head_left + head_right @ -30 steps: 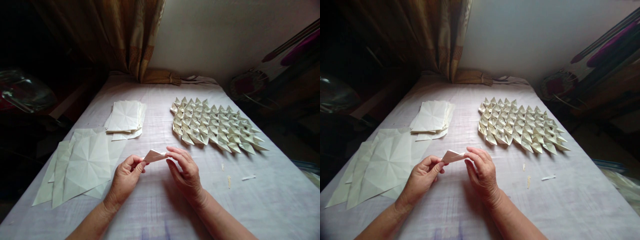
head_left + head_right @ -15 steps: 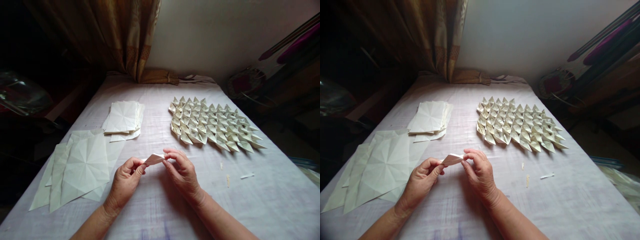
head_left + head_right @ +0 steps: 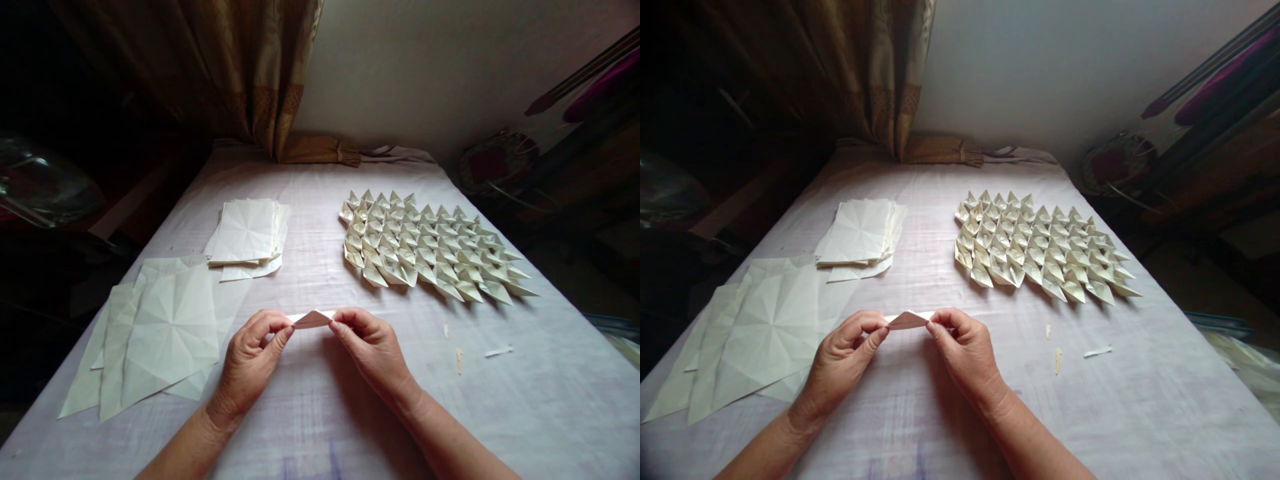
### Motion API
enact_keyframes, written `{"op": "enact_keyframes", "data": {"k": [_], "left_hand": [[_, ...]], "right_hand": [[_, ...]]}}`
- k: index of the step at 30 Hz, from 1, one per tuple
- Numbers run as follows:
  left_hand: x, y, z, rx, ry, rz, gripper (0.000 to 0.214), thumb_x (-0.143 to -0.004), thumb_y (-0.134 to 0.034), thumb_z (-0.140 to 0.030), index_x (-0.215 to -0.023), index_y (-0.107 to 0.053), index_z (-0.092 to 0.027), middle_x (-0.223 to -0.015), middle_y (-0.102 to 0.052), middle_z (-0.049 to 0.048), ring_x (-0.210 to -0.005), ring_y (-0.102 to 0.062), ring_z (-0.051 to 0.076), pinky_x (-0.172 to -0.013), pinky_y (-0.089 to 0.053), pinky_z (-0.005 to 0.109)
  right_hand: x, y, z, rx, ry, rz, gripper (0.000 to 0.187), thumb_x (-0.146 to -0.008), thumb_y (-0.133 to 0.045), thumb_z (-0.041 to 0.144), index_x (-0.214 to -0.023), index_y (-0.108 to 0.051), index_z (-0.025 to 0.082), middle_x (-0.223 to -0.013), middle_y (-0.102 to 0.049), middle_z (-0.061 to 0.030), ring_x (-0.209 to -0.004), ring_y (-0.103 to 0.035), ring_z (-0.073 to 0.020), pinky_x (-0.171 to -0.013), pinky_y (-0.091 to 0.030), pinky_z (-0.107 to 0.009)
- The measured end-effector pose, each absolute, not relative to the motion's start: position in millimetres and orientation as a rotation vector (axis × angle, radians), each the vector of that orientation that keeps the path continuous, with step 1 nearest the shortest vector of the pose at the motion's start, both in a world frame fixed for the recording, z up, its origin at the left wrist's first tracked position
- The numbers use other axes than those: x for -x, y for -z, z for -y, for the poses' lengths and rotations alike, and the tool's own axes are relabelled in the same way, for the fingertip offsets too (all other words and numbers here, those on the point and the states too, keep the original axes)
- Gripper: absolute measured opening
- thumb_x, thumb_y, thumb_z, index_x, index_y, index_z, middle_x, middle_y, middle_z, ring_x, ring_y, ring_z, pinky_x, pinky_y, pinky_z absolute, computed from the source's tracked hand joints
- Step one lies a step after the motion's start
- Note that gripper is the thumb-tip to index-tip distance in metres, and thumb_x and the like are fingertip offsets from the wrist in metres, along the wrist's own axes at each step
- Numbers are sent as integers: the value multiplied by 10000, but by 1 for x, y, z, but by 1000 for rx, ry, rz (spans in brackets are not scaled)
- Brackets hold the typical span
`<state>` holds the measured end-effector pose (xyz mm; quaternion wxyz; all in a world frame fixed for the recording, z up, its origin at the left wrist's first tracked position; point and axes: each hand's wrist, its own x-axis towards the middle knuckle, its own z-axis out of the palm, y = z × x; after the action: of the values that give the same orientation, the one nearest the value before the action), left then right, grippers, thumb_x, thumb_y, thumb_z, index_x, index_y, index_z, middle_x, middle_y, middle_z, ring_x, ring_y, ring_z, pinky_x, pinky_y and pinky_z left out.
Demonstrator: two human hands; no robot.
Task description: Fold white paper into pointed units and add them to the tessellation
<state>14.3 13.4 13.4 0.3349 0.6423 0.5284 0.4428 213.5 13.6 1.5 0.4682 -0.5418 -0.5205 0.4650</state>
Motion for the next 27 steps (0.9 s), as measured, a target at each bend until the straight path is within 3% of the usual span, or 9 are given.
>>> {"op": "enact_keyframes", "data": {"k": [10, 21, 24, 27], "left_hand": [[-12, -10, -17, -1557, -1132, -1404, 133, -821, -657, -279, -779, -759, -205, -834, -724, 49, -802, -670, 172, -716, -527, 237], [-17, -11, -14, -1227, -1104, -1461, 182, -784, -674, -344, -874, -720, -192, -728, -661, 15, -609, -585, 123, -431, -385, 175], [-18, -13, -14, -1138, -1122, -1450, 231, -766, -689, -349, -927, -697, -184, -683, -628, -4, -558, -556, 107, -405, -351, 172], [-20, -14, -15, -1080, -1183, -1398, 353, -743, -708, -341, -1054, -660, -183, -767, -622, -12, -571, -554, 93, -419, -358, 169]], "right_hand": [[-211, 1, -15, 1264, -981, 1290, 76, -790, -683, 252, -732, -685, 204, -769, -696, -31, -729, -650, -170, -678, -513, -270], [-204, 1, -13, 1223, -921, 1264, 59, -790, -690, 239, -741, -677, 209, -752, -706, -31, -708, -654, -169, -647, -530, -271], [-203, 3, -13, 1230, -917, 1255, 50, -791, -690, 241, -756, -679, 208, -759, -707, -34, -707, -656, -171, -656, -535, -277], [-201, 4, -13, 1218, -959, 1203, 66, -789, -696, 253, -781, -645, 211, -741, -695, -22, -682, -651, -158, -621, -534, -256]]}}
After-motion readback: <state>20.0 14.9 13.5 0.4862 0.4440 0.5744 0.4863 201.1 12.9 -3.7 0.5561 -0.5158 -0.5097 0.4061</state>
